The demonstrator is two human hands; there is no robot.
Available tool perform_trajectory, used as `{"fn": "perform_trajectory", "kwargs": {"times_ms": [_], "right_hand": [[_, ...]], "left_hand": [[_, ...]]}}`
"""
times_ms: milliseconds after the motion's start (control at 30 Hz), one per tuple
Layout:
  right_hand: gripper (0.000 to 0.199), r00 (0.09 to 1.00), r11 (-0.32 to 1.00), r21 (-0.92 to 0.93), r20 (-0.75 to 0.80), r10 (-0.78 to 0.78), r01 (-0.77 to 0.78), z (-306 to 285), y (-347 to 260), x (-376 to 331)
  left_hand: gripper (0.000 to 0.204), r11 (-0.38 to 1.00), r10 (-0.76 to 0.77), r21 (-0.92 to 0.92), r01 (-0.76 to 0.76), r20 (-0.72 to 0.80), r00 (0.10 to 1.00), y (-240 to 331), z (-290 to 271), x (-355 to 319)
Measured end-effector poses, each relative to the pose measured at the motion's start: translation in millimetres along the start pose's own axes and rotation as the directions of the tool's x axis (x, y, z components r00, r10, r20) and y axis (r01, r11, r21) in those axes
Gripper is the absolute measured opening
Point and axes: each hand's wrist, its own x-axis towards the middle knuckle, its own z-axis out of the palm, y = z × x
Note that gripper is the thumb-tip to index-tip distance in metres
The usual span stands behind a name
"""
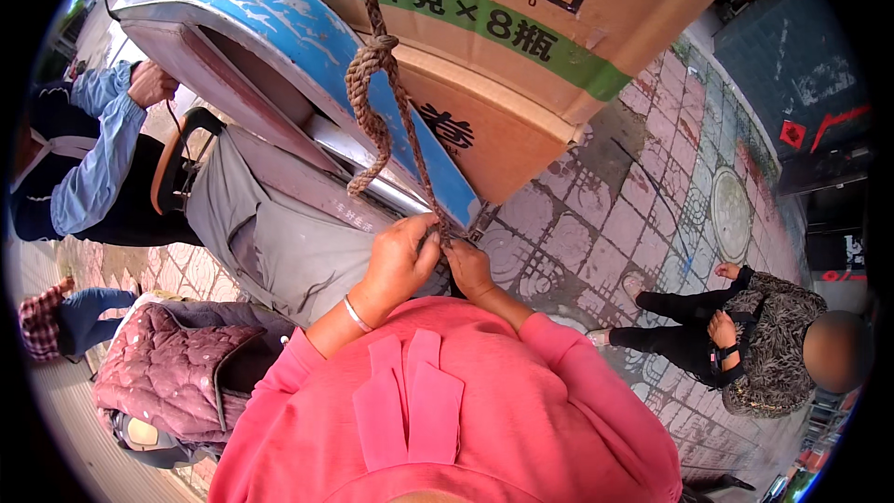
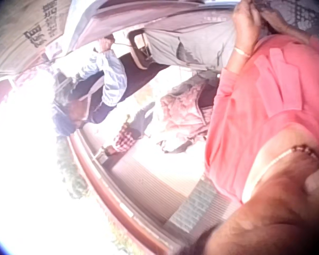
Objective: The person uses a thick rope to secure cardboard boxes onto the back of a motorized tricycle, tying several knots to provide tension.
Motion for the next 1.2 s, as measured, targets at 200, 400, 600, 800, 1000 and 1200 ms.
{"fn": "perform_trajectory", "kwargs": {"times_ms": [200,400,600,800,1000,1200], "right_hand": [[0.016,0.998,0.994,-0.111,0.051,0.031,-0.025,-0.5,14.7,-9.1],[0.017,0.996,0.99,-0.129,0.061,0.067,-0.059,4.9,25.8,-12.9],[0.018,0.996,0.993,-0.112,0.07,0.052,-0.044,-0.3,27.4,-21.5],[0.02,0.995,0.99,-0.131,0.081,0.06,-0.049,-18.1,25.1,-27.1],[0.024,0.962,0.973,-0.225,0.255,0.102,-0.044,-82.3,-27.1,-76.1],[0.028,0.945,0.975,-0.211,0.328,0.007,0.067,-132.6,-115.7,-79.1]], "left_hand": [[0.019,0.995,-0.047,-0.083,0.049,0.026,0.999,-12.9,4.2,0.4],[0.015,0.856,-0.269,-0.476,0.199,-0.083,0.96,-24.5,30.1,-10.4],[0.02,0.856,-0.301,-0.429,0.289,0.04,0.953,-31.1,32.2,-18.9],[0.032,0.959,-0.012,-0.283,-0.022,-0.118,0.993,-35.3,43.0,-25.7],[0.041,0.965,0.248,0.095,-0.245,-0.022,0.968,-36.7,44.1,-24.6],[0.035,0.953,0.304,0.046,-0.3,-0.168,0.938,-43.1,52.7,-16.3]]}}
